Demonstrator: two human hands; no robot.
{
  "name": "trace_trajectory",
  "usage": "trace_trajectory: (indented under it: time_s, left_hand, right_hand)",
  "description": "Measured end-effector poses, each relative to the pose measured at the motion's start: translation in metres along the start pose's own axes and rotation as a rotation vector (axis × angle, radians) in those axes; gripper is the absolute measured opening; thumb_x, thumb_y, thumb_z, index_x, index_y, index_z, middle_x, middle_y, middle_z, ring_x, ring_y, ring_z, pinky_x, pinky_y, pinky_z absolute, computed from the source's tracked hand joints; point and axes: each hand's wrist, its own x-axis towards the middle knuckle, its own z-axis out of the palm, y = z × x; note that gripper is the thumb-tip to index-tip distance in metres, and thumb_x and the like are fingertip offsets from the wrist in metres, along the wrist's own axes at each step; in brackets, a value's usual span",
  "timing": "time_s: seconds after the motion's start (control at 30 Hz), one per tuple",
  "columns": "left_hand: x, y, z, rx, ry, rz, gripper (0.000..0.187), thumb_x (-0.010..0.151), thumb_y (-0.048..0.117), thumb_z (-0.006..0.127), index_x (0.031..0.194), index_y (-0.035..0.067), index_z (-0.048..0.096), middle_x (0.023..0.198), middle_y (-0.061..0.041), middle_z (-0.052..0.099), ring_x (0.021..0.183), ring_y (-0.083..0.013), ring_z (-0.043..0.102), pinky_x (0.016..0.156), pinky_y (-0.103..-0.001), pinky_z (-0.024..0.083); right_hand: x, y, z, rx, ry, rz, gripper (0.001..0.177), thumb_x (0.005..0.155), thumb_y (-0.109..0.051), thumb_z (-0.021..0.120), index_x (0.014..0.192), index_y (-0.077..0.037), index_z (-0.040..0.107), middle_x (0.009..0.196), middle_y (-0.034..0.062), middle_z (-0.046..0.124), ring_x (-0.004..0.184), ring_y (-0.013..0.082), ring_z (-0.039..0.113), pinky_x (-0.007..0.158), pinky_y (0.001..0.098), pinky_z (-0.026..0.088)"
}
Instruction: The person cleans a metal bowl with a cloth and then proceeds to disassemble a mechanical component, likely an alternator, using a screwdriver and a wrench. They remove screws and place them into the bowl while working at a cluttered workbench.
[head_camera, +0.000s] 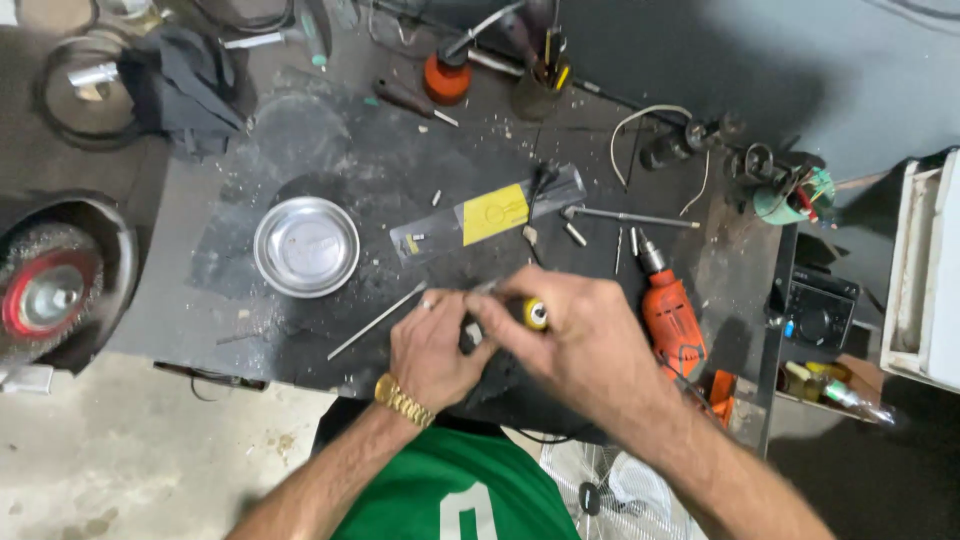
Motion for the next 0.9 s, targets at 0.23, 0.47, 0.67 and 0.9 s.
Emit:
trace_trajectory:
  time_s: [0.23, 0.47, 0.67, 0.9]
  left_hand:
    - [0.007, 0.004, -0.007, 0.089, -0.031, -0.001, 0.052, 0.089, 0.064, 0.061, 0.102, 0.014, 0.061, 0.099, -0.003, 0.060, 0.089, -0.0283, 0.063, 0.053, -0.046, 0.048]
    - [0.010, -0.004, -0.004, -0.039, 0.031, 0.074, 0.043, 0.072, 0.040, 0.085, 0.101, 0.018, 0.063, 0.095, 0.000, 0.060, 0.091, -0.0256, 0.064, 0.069, -0.039, 0.056]
    - [0.001, -0.003, -0.003, -0.059, 0.019, 0.057, 0.040, 0.078, 0.043, 0.080, 0.102, 0.015, 0.064, 0.098, -0.002, 0.061, 0.096, -0.0257, 0.065, 0.072, -0.038, 0.057]
    - [0.002, -0.004, -0.002, -0.084, 0.033, 0.061, 0.043, 0.074, 0.040, 0.083, 0.103, 0.015, 0.063, 0.097, -0.001, 0.060, 0.097, -0.0245, 0.066, 0.069, -0.037, 0.057]
  right_hand:
    - [-0.003, -0.006, 0.022, 0.770, 0.225, 0.163, 0.006, 0.096, -0.006, 0.056, 0.094, -0.001, 0.054, 0.103, 0.0184, 0.065, 0.095, 0.0284, 0.074, 0.089, 0.0378, 0.068]
    - [0.017, 0.020, 0.056, 1.077, 0.354, -0.138, 0.057, 0.104, -0.029, 0.036, 0.049, -0.014, 0.039, 0.041, 0.0040, 0.037, 0.035, 0.0136, 0.032, 0.036, 0.0233, 0.029]
    - [0.034, 0.029, 0.029, 1.196, -0.221, -0.139, 0.052, 0.089, -0.044, 0.054, 0.044, -0.021, 0.039, 0.039, -0.0044, 0.035, 0.033, 0.0078, 0.023, 0.030, 0.0229, 0.024]
    - [0.008, 0.030, 0.049, 0.928, 0.175, -0.171, 0.045, 0.095, -0.041, 0.047, 0.068, -0.006, 0.054, 0.061, 0.0119, 0.053, 0.054, 0.0192, 0.049, 0.050, 0.0300, 0.043]
